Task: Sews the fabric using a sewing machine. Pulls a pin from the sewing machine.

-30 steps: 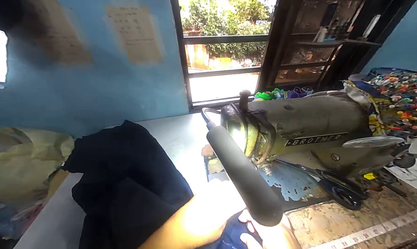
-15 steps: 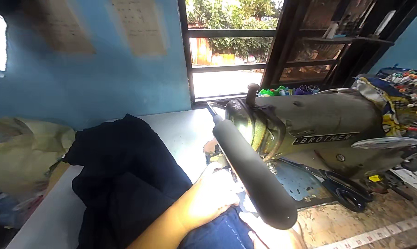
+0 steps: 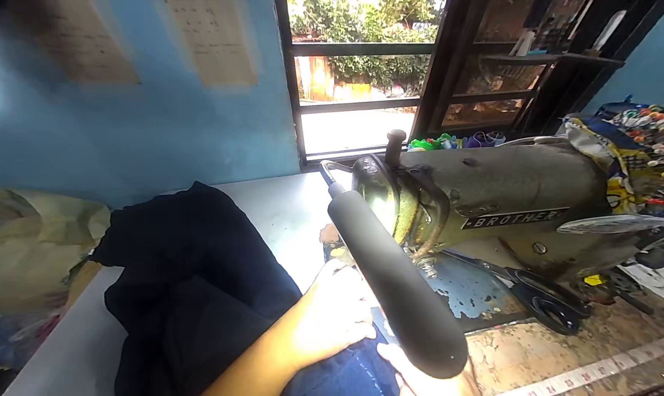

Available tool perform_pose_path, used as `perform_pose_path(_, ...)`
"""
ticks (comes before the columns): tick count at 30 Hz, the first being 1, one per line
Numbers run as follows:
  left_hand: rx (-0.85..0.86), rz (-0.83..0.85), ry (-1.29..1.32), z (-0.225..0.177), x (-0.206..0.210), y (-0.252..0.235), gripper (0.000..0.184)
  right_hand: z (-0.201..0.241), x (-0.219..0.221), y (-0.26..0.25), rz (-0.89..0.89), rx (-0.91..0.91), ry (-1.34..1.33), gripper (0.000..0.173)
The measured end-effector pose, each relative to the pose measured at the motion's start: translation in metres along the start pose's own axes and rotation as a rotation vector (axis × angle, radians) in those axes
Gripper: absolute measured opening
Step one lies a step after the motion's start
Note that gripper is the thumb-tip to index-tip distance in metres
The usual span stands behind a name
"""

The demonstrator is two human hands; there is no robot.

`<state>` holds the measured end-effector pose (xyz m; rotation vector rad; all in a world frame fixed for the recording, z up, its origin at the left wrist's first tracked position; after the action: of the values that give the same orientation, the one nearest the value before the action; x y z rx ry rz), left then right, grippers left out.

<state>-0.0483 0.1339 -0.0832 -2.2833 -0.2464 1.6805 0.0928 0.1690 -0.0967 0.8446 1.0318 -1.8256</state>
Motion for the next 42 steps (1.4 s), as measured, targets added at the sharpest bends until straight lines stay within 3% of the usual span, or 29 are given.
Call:
perform_pose_path(14, 0.023, 0.104, 0.054, -0.004, 0.007, 0.002, 0.021, -0.005, -0.008, 0.0, -0.047, 0.014, -0.014, 0.022)
perform_pose_path(18, 0.029, 0.124, 0.075, -0.006, 0.012, 0.003, 0.017, -0.01, -0.016, -0.021, -0.101, 0.076, 0.113, 0.038)
perform_pose_path(20, 0.035, 0.101, 0.075, -0.006, 0.013, 0.004, 0.019, -0.016, -0.004, -0.027, -0.043, 0.106, 0.131, 0.047)
perform_pose_path(22, 0.041, 0.077, 0.068, -0.005, 0.011, 0.005, 0.019, -0.014, 0.008, -0.027, 0.016, 0.089, 0.114, 0.039)
perform_pose_path(24, 0.053, 0.056, 0.061, -0.006, 0.007, 0.005, 0.019, -0.008, 0.011, -0.024, -0.041, 0.039, 0.114, 0.024)
perform_pose_path(28, 0.06, 0.1, 0.131, -0.005, 0.0, 0.004, 0.017, -0.004, 0.009, -0.02, -0.074, 0.041, 0.044, 0.017)
perform_pose_path(34, 0.117, 0.022, 0.117, 0.001, -0.003, 0.01, 0.022, 0.001, 0.012, -0.015, -0.09, -0.016, -0.017, 0.021)
perform_pose_path(37, 0.136, 0.037, 0.062, 0.0, -0.006, 0.011, 0.027, 0.013, 0.014, -0.015, 0.043, -0.048, 0.024, 0.027)
perform_pose_path(40, -0.065, 0.159, -0.158, -0.013, -0.019, 0.008, 0.017, 0.024, 0.014, -0.012, 0.222, -0.08, 0.126, 0.038)
perform_pose_path(42, -0.286, 0.204, -0.183, -0.02, -0.021, 0.015, 0.019, 0.031, 0.009, -0.009, 0.206, -0.109, 0.195, 0.04)
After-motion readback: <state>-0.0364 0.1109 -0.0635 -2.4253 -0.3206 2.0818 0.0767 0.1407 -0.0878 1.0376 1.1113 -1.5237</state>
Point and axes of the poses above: each hand's wrist, its own y-axis away from the middle knuckle, its own x-axis out of the palm, z = x × y, the point moved 8 cm from there along -y, towards the middle knuckle, and after that the axes turned 8 degrees about -x, right-handed, at the moved point
